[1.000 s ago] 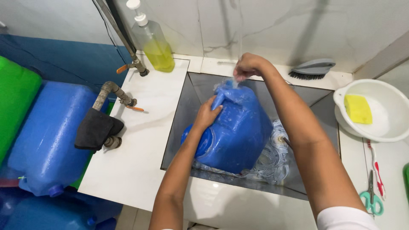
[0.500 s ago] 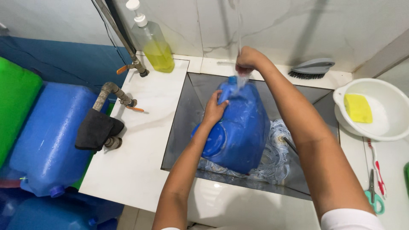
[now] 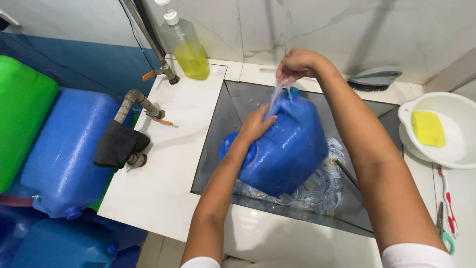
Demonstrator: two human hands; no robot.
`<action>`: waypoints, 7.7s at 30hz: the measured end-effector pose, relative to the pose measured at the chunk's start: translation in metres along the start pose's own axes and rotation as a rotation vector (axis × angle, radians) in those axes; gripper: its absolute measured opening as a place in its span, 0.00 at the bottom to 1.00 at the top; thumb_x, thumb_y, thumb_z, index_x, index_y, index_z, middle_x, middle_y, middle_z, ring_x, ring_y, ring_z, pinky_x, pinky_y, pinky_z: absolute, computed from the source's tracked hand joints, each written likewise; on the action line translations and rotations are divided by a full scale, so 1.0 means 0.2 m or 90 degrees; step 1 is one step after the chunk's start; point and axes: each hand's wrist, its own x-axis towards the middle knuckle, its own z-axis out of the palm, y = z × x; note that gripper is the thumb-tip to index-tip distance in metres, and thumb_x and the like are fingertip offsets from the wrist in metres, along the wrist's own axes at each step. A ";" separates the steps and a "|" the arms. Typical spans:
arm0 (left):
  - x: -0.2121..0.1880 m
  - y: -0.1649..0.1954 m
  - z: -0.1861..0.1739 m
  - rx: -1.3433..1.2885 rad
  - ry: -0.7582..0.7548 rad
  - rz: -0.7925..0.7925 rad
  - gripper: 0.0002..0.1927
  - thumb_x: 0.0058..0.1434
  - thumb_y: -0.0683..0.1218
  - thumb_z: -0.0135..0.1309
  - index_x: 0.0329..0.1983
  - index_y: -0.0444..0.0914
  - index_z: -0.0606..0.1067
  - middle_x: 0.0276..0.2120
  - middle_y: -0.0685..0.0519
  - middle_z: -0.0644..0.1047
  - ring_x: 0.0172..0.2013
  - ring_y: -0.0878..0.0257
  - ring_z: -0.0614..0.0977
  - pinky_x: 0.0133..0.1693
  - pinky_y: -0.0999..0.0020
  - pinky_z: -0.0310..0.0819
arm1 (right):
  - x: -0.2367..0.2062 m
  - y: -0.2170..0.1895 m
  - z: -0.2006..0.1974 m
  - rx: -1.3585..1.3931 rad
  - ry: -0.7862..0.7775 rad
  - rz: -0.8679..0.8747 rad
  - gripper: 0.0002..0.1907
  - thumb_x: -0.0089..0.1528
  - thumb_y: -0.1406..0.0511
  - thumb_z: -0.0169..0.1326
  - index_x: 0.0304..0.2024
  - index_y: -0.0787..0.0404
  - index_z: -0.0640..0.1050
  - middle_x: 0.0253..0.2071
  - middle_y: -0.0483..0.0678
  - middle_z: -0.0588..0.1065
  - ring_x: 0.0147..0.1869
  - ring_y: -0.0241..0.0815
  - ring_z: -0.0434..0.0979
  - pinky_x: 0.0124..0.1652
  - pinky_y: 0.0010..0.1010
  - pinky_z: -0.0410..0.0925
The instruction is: The person rinses a large blue plastic jerrycan under running water in a sink, removes the cap, scrubs the container with a sponge, cuts a plastic tie from its handle using scissors, scrubs again with soap, rinses the inside and outside, and carries the container away.
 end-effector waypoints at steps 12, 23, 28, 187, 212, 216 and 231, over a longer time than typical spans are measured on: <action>0.08 0.36 0.21 0.145 -0.003 0.127 0.18 0.60 0.54 0.48 0.26 0.40 0.81 0.32 0.46 0.82 0.42 0.46 0.81 0.50 0.46 0.70 | 0.05 0.09 0.10 0.205 0.091 -0.031 0.12 0.66 0.72 0.43 0.34 0.70 0.77 0.34 0.55 0.78 0.35 0.45 0.83 0.39 0.32 0.80; -0.31 -0.05 -0.01 0.025 -0.109 -0.308 0.34 0.57 0.50 0.57 0.64 0.32 0.63 0.50 0.30 0.77 0.54 0.36 0.80 0.57 0.49 0.72 | 0.18 0.22 0.09 -0.031 0.135 -0.109 0.11 0.58 0.75 0.44 0.28 0.66 0.78 0.21 0.49 0.73 0.23 0.38 0.71 0.24 0.30 0.64; -0.43 -0.24 -0.09 0.079 -0.028 -0.338 0.33 0.51 0.46 0.54 0.63 0.40 0.69 0.44 0.32 0.79 0.48 0.34 0.80 0.51 0.45 0.72 | 0.18 0.24 0.07 -0.115 0.117 -0.145 0.11 0.57 0.75 0.45 0.27 0.67 0.80 0.20 0.50 0.73 0.23 0.41 0.71 0.25 0.32 0.65; 0.00 -0.13 -0.01 -0.017 0.012 -0.004 0.30 0.57 0.55 0.56 0.53 0.26 0.73 0.45 0.27 0.78 0.46 0.34 0.80 0.48 0.45 0.74 | 0.15 -0.14 1.30 -0.412 0.133 -0.533 0.18 0.57 0.61 0.59 0.48 0.62 0.81 0.48 0.59 0.80 0.52 0.59 0.79 0.50 0.45 0.72; -0.12 -0.18 -0.05 -0.056 0.014 -0.117 0.26 0.58 0.56 0.59 0.45 0.29 0.77 0.36 0.30 0.80 0.41 0.35 0.82 0.43 0.45 0.75 | 0.03 0.06 0.14 0.278 0.126 0.041 0.08 0.66 0.75 0.46 0.40 0.78 0.75 0.37 0.62 0.79 0.39 0.52 0.85 0.41 0.33 0.77; -0.11 -0.13 0.03 -0.021 -0.022 -0.169 0.27 0.60 0.58 0.58 0.43 0.27 0.77 0.39 0.28 0.79 0.45 0.34 0.81 0.47 0.45 0.75 | 0.14 0.15 0.29 0.425 0.139 0.100 0.18 0.64 0.67 0.46 0.48 0.80 0.73 0.40 0.65 0.78 0.41 0.59 0.84 0.40 0.40 0.80; -0.14 -0.21 -0.12 0.037 -0.147 0.031 0.31 0.59 0.59 0.58 0.58 0.34 0.72 0.37 0.32 0.80 0.41 0.35 0.82 0.44 0.45 0.76 | 0.05 0.29 0.55 -0.068 -0.185 0.254 0.33 0.65 0.40 0.53 0.52 0.61 0.68 0.48 0.53 0.63 0.44 0.46 0.61 0.40 0.41 0.56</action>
